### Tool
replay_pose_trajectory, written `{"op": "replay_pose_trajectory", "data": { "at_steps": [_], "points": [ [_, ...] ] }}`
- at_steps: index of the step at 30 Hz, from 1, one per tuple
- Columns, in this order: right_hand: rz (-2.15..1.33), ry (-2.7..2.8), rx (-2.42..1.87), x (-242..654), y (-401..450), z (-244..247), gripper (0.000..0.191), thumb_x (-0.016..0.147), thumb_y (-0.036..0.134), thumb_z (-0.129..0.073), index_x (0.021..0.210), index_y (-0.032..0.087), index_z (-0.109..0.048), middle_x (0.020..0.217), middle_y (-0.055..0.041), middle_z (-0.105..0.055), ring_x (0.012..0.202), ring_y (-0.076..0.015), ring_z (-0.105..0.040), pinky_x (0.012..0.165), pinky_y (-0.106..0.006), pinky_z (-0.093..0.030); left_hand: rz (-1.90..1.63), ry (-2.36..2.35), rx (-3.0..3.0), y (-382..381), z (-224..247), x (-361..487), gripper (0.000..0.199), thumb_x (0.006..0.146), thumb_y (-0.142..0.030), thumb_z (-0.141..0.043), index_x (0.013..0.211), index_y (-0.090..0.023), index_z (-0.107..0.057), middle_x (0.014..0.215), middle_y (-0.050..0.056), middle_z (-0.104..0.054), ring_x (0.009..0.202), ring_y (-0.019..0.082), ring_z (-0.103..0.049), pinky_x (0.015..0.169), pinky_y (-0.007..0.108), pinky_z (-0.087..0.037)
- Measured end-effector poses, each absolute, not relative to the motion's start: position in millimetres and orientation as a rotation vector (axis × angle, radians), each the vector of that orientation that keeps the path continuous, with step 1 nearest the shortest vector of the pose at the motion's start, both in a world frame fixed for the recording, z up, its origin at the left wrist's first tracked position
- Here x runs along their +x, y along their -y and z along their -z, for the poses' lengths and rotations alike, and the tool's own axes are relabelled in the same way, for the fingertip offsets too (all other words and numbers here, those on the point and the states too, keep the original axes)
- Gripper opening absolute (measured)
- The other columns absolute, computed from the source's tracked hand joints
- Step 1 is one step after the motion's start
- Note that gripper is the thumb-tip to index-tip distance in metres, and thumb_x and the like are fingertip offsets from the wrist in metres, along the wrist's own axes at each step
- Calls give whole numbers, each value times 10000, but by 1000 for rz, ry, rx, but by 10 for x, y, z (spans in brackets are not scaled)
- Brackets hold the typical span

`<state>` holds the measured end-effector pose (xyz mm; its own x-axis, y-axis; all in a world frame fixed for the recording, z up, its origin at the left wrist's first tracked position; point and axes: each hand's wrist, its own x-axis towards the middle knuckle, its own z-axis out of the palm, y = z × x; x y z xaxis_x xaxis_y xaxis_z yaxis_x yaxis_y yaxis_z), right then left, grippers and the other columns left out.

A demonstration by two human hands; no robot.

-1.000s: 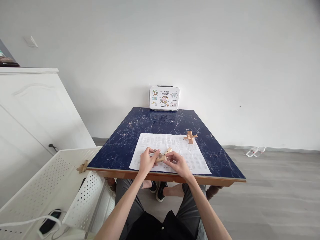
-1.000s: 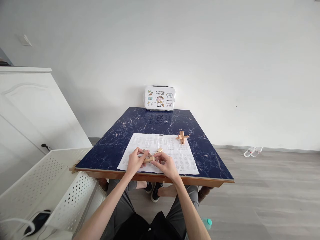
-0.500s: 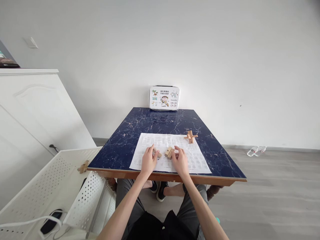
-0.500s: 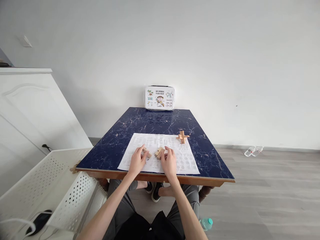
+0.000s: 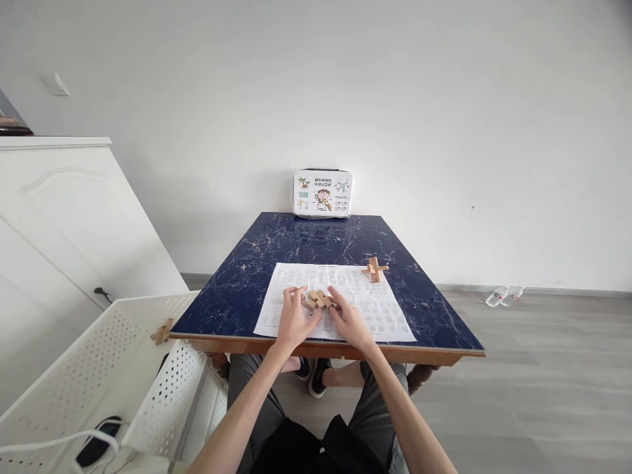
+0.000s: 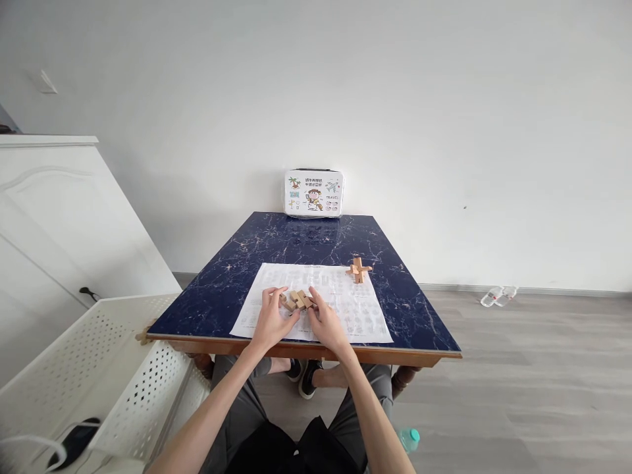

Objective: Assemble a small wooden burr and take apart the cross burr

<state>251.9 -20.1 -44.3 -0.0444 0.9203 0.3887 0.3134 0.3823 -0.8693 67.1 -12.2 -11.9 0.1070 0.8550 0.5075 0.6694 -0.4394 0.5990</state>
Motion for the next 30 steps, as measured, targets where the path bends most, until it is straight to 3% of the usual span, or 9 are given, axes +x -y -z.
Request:
{"op": "replay_pose_trajectory", "data": {
  "at_steps": [3,6,9,12,15,20,24,30],
  "points": [
    [-767,1524,-1068,2546,175,458,536,955,248,-452,1487,272,-512,1474,-91,-616,1325,-255,-623,1097,-462,-512,-1220,-1591,2252,116,121,715,686,743,-365,-814,1360,-212,-556,1430,198,-442,1303,441,-485,1070,617,-419],
    [-783,1452,-1046,2556,147,477,525,914,203,-441,1428,268,-529,1487,-94,-598,1372,-248,-584,1119,-482,-498,-1071,-1604,2443,52,146,808,781,754,-492,-826,1431,-229,-537,1529,222,-393,1415,505,-338,1100,684,-323],
    [-791,1403,-1038,2558,131,490,498,889,185,-447,1374,254,-539,1455,-106,-618,1365,-247,-588,1127,-497,-492,-932,-1557,2574,-54,187,938,724,814,-561,-776,1438,-263,-561,1543,205,-418,1423,488,-342,1125,689,-269],
    [-800,1377,-1033,2558,130,485,465,883,188,-461,1337,243,-541,1433,-115,-633,1353,-246,-597,1131,-498,-491,-880,-1525,2620,-176,242,1030,462,917,-485,-692,1326,-273,-658,1462,168,-532,1385,437,-412,1140,645,-277],
    [-803,1362,-1036,2555,143,464,428,888,204,-484,1310,244,-545,1414,-116,-648,1342,-250,-606,1137,-500,-485,-861,-1520,2629,-326,303,1000,366,969,-461,-630,1291,-293,-681,1445,134,-581,1373,421,-429,1140,643,-283],
    [-800,1348,-1065,2549,174,411,340,918,243,-510,1252,246,-574,1389,-125,-666,1338,-271,-605,1144,-529,-464,-851,-1555,2594,-712,290,605,389,988,-467,-592,1315,-270,-668,1472,152,-576,1381,413,-445,1136,640,-316],
    [-820,1363,-1080,2559,196,370,291,943,273,-523,1223,254,-602,1330,-124,-704,1298,-281,-634,1098,-524,-502,-840,-1512,2596,-1028,134,126,412,974,-514,-584,1299,-275,-667,1415,136,-616,1365,361,-499,1130,559,-385],
    [-831,1370,-1086,2566,217,369,271,948,285,-538,1204,255,-619,1291,-117,-718,1266,-280,-651,1064,-505,-525,-925,-1533,2607,-858,52,-237,596,991,-529,-562,1496,-229,-459,1589,197,-432,1496,395,-359,1190,599,-310]
  ]
}}
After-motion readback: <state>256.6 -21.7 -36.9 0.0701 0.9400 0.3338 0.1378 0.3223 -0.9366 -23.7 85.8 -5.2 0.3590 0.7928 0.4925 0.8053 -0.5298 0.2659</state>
